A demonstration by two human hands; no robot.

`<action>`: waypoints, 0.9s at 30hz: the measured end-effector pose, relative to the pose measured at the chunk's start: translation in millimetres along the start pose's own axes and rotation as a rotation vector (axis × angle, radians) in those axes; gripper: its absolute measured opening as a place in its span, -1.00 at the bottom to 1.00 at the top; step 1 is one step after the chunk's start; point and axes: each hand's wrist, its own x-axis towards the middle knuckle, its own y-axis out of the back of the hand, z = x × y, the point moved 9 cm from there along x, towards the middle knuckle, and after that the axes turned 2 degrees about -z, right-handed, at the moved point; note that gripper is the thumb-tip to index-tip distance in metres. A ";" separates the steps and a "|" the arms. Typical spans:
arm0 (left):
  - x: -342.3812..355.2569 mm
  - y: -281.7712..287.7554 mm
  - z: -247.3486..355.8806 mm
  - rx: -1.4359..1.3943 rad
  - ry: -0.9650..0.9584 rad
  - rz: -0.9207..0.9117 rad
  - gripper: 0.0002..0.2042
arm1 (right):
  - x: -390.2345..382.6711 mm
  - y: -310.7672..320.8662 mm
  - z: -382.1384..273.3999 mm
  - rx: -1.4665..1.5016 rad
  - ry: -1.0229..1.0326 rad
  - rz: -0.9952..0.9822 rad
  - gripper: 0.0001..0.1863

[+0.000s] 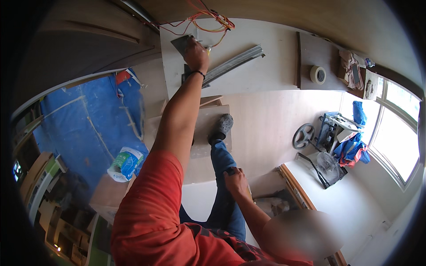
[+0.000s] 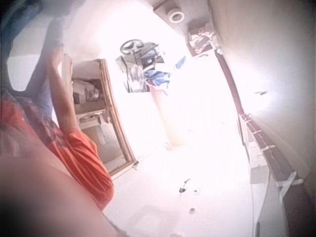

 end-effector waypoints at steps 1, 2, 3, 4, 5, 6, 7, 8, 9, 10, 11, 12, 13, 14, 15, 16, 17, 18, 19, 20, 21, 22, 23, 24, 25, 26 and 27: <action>-2.0 6.2 -8.4 0.027 0.067 -0.157 -0.80 | -0.9 -2.7 2.1 0.015 -0.011 -0.005 -0.39; -2.8 35.2 -19.4 0.016 0.045 -0.074 -0.86 | -1.8 -2.2 1.7 0.024 -0.007 0.005 -0.38; -10.4 66.5 -39.2 -0.013 -0.004 0.083 -0.90 | -4.5 -5.9 2.0 0.033 0.000 -0.005 -0.37; -19.1 93.5 -63.8 -0.124 -0.029 0.123 -0.89 | -6.0 -7.1 1.6 0.040 0.014 0.005 -0.37; -33.3 115.5 -77.4 -0.161 -0.040 0.025 -0.88 | -8.4 -11.1 5.6 0.067 0.011 0.027 -0.37; -46.4 140.9 -88.0 -0.165 0.026 -0.147 -0.88 | -12.7 -15.6 9.8 0.093 0.009 0.050 -0.36; -61.9 172.6 -104.8 -0.224 0.085 -0.203 -0.86 | -14.7 -12.5 6.6 0.114 0.021 0.075 -0.36; -77.2 202.2 -119.6 -0.348 0.150 -0.309 -0.83 | -17.1 1.8 -9.3 0.194 0.126 0.148 -0.36; -95.9 235.1 -129.7 -0.465 0.218 -0.425 -0.77 | -26.0 14.3 -26.1 0.273 0.223 0.208 -0.35; -112.6 275.9 -127.0 -0.599 0.330 -0.501 -0.75 | -42.2 25.4 -43.5 0.355 0.316 0.260 -0.35; -126.7 320.4 -114.3 -0.734 0.441 -0.568 -0.72 | -60.5 48.1 -78.3 0.564 0.529 0.281 -0.37; -139.7 369.7 -101.5 -0.764 0.397 -0.601 -0.76 | -93.2 75.9 -122.1 0.752 0.624 0.100 -0.43; -138.5 408.3 -80.2 -0.813 0.334 -0.609 -0.79 | -151.8 125.7 -168.0 0.877 0.759 0.000 -0.44; -134.0 440.8 -47.0 -0.926 0.347 -0.638 -0.80 | -190.8 155.8 -198.7 1.065 0.916 -0.061 -0.46; -138.0 478.0 -17.8 -1.031 0.377 -0.681 -0.79 | -223.9 179.0 -221.1 1.106 0.985 -0.120 -0.51; -139.1 512.4 2.8 -1.095 0.362 -0.727 -0.71 | -254.9 198.5 -242.7 1.117 1.048 -0.205 -0.57; -136.7 545.9 18.5 -1.085 0.327 -0.708 -0.71 | -285.7 216.8 -264.7 1.125 1.129 -0.290 -0.62; -131.6 576.5 34.1 -1.072 0.285 -0.687 -0.71 | -310.9 228.3 -277.3 1.105 1.158 -0.339 -0.69; -126.6 602.9 48.4 -1.065 0.240 -0.658 -0.70 | -331.0 240.3 -288.3 1.076 1.193 -0.385 -0.75; -120.9 630.8 59.7 -1.066 0.198 -0.582 -0.71 | -352.4 251.4 -298.4 1.032 1.229 -0.437 -0.81; -118.1 652.4 62.3 -1.036 0.165 -0.534 -0.71 | -377.3 263.8 -305.7 1.012 1.281 -0.454 -0.82; -118.5 676.4 64.3 -0.999 0.133 -0.489 -0.70 | -405.2 273.3 -308.9 0.999 1.332 -0.473 -0.82; -118.9 699.8 65.9 -0.958 0.101 -0.437 -0.70 | -428.9 279.9 -314.5 0.983 1.388 -0.498 -0.82; -124.5 723.3 68.4 -0.840 0.077 -0.382 -0.71 | -446.1 281.6 -319.2 0.939 1.467 -0.492 -0.81; -133.0 752.6 71.6 -0.714 0.059 -0.309 -0.72 | -472.6 286.6 -317.4 0.875 1.516 -0.454 -0.83; -137.5 781.1 77.5 -0.581 0.038 -0.219 -0.72 | -500.4 290.7 -315.3 0.848 1.555 -0.483 -0.84; -145.9 817.2 92.4 -0.634 0.040 -0.053 -0.74 | -524.6 290.4 -316.6 0.842 1.631 -0.513 -0.84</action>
